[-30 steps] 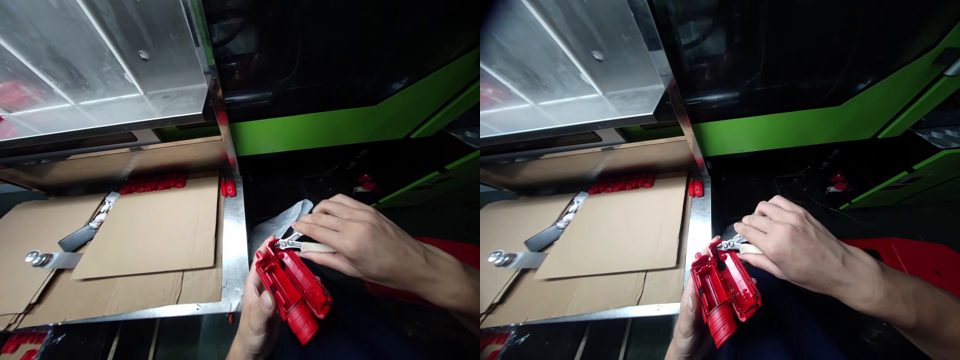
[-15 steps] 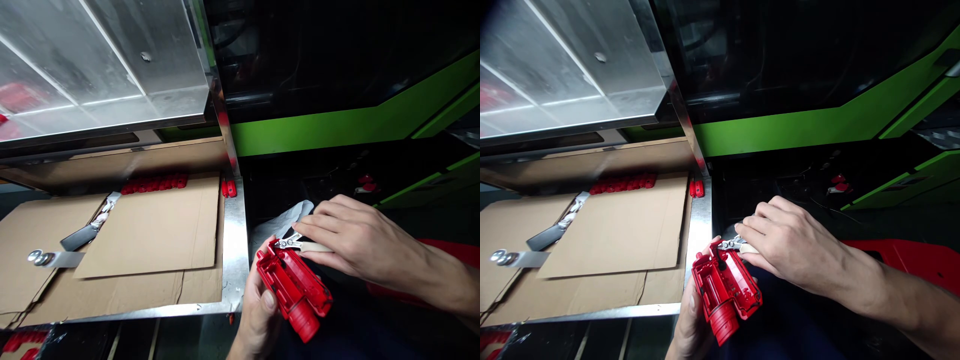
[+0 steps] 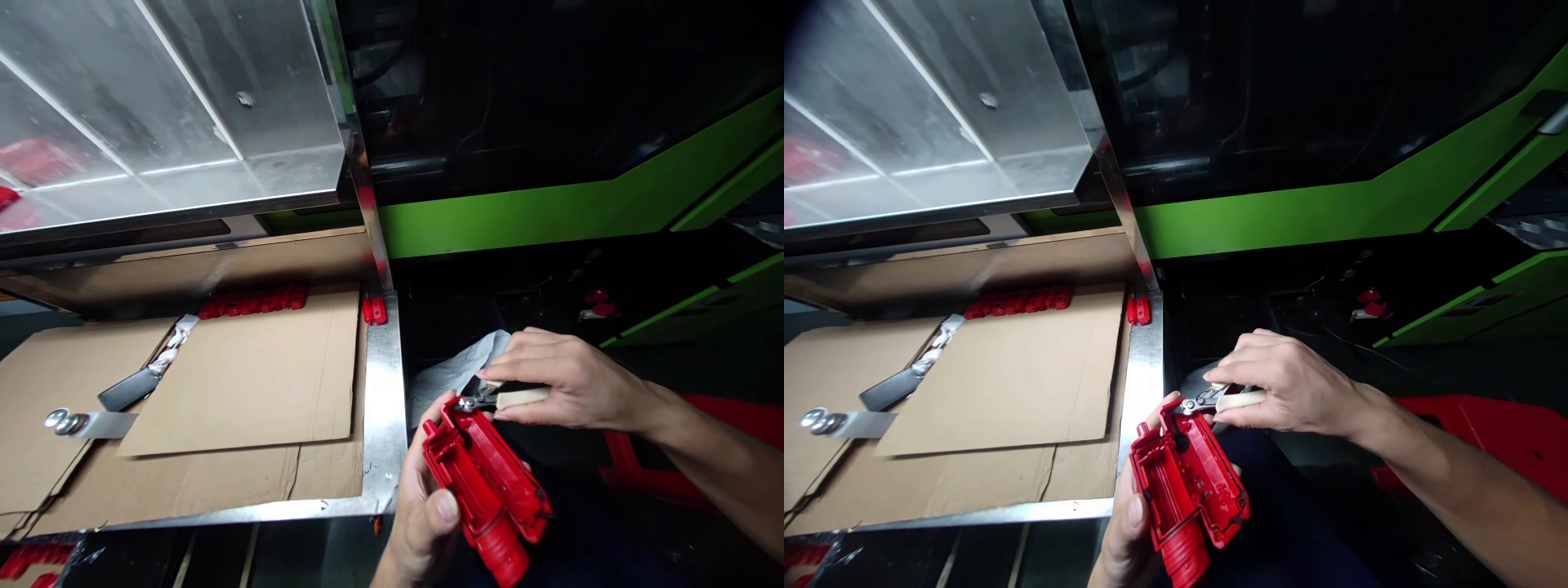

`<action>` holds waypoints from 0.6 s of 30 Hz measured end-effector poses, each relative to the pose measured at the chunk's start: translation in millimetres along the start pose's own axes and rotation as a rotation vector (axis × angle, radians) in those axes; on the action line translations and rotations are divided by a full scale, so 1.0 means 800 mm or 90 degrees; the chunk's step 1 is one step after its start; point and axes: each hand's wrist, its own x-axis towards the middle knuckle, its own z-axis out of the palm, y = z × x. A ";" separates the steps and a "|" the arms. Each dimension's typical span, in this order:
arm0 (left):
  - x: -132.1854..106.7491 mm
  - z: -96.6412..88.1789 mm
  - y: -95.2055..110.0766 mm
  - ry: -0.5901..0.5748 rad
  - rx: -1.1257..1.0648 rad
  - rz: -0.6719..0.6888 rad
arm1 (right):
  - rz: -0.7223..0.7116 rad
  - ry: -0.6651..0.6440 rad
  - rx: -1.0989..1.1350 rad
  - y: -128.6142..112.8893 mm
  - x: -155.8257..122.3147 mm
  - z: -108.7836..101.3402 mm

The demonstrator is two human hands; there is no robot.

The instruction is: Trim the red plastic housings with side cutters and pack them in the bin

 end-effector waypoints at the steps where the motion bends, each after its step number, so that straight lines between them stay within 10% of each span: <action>1: 0.000 -0.001 -0.001 0.002 -0.010 -0.003 | 0.000 0.003 0.042 0.002 -0.001 0.002; 13: 0.012 -0.003 0.012 -0.041 -0.184 -0.022 | 0.045 0.182 0.308 0.001 -0.025 -0.010; 18: 0.018 0.001 0.016 0.013 -0.160 -0.004 | 0.108 -0.166 0.164 0.039 -0.073 -0.035</action>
